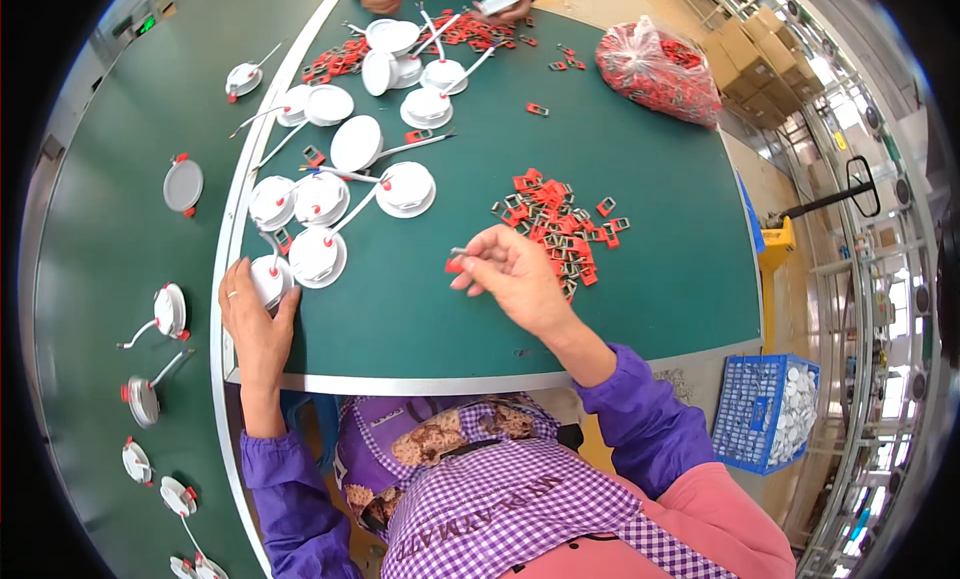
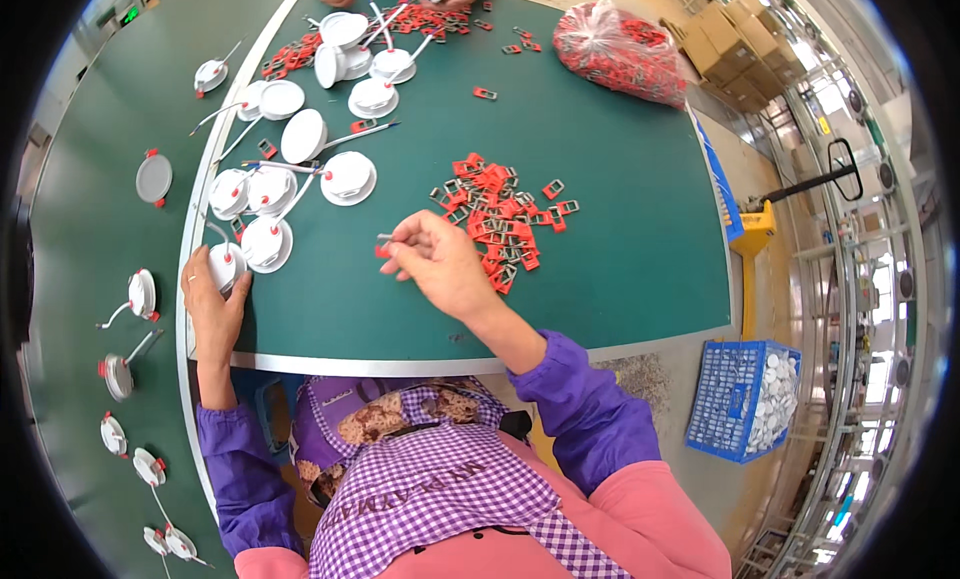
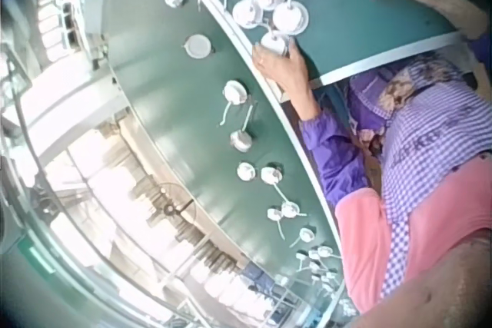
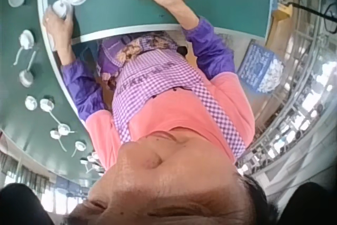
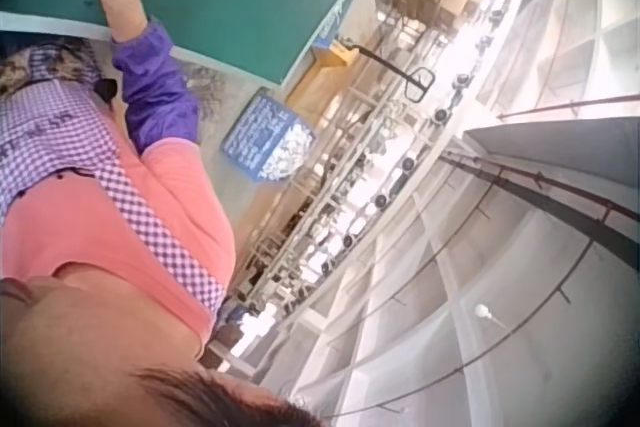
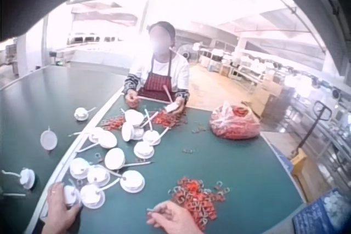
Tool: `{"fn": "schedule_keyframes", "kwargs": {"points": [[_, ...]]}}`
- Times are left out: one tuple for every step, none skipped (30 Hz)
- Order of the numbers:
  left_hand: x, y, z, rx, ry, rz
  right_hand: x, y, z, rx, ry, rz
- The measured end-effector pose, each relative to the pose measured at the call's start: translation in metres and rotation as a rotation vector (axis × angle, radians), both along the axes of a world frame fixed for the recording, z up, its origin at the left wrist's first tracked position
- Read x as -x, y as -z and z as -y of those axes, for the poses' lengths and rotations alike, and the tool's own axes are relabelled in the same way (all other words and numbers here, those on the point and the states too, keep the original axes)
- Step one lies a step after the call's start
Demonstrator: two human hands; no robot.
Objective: The person attaches clips to round light fixtures by hand at a workbench. After dumping more clips from a bag onto the table, the person carries a blue crate with a coworker and scoops light fixtures from the crate onto the table.
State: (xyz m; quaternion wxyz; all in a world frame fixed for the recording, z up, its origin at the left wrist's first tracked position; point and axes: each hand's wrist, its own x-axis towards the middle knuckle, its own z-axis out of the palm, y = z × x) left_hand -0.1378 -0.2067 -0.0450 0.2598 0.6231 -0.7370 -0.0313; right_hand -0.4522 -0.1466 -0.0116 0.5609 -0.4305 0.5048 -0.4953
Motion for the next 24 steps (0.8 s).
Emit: {"fn": "schedule_keyframes", "kwargs": {"points": [[0.002,0.004,-0.001,0.012,-0.021,-0.037,-0.001,0.001,-0.001,0.000,0.013,-0.004],[0.004,0.006,-0.003,0.022,-0.044,-0.074,-0.003,0.002,-0.003,0.005,0.012,0.069],[0.008,0.005,-0.006,0.019,-0.030,-0.077,-0.002,0.003,-0.005,0.009,0.012,0.140],[0.013,0.000,-0.011,0.022,-0.061,-0.175,-0.001,0.004,-0.006,0.006,0.024,0.137],[0.017,-0.004,-0.016,0.024,-0.094,-0.274,0.000,0.005,-0.006,-0.017,0.010,0.103],[0.019,-0.008,-0.023,0.023,-0.093,-0.271,-0.001,0.006,-0.007,-0.039,-0.013,0.074],[0.021,-0.012,-0.031,0.030,-0.074,-0.489,-0.002,0.009,-0.006,-0.045,-0.016,0.046],[0.022,-0.015,-0.038,0.038,-0.056,-0.706,-0.002,0.009,-0.006,-0.046,-0.016,0.048],[0.020,-0.017,-0.044,-0.226,-0.060,-0.984,-0.003,0.009,-0.006,-0.062,-0.017,0.042],[0.027,-0.017,-0.053,-0.342,-0.005,-1.225,-0.006,0.010,-0.005,-0.078,-0.029,0.040],[0.034,-0.016,-0.059,-0.387,0.049,-1.358,-0.008,0.012,-0.005,-0.079,-0.043,0.048],[0.039,-0.015,-0.065,-0.425,0.100,-1.485,-0.009,0.014,-0.007,-0.082,-0.012,0.021],[0.045,-0.012,-0.065,-0.493,0.175,-1.559,-0.011,0.016,-0.006,-0.082,0.017,-0.004],[0.048,-0.008,-0.063,-0.561,0.244,-1.626,-0.011,0.017,-0.007,-0.053,0.041,-0.030],[0.048,-0.006,-0.063,-0.575,0.269,-1.651,-0.014,0.014,-0.008,-0.049,0.042,-0.055],[0.051,-0.003,-0.059,-0.593,0.307,-1.682,-0.012,0.014,-0.011,-0.035,0.044,-0.090],[0.053,-0.003,-0.055,-0.606,0.336,-1.716,-0.010,0.015,-0.012,-0.035,0.039,-0.122],[0.050,-0.004,-0.053,-0.616,0.362,-1.748,-0.011,0.014,-0.013,-0.043,0.047,-0.118],[0.047,-0.005,-0.052,-0.634,0.390,-1.734,-0.009,0.019,-0.014,-0.024,0.054,-0.097],[0.042,-0.005,-0.053,-0.654,0.418,-1.719,-0.008,0.022,-0.015,-0.016,0.054,-0.107],[0.038,-0.004,-0.052,-0.661,0.455,-1.690,-0.004,0.023,-0.016,-0.012,0.063,-0.092],[0.033,-0.004,-0.052,-0.681,0.510,-1.730,-0.004,0.023,-0.017,-0.009,0.074,-0.078],[0.028,-0.005,-0.057,-0.698,0.428,-1.748,-0.008,0.026,-0.015,-0.006,0.060,-0.071],[0.031,-0.012,-0.060,-0.733,0.363,-1.773,-0.005,0.027,-0.016,0.031,0.073,-0.134]]}}
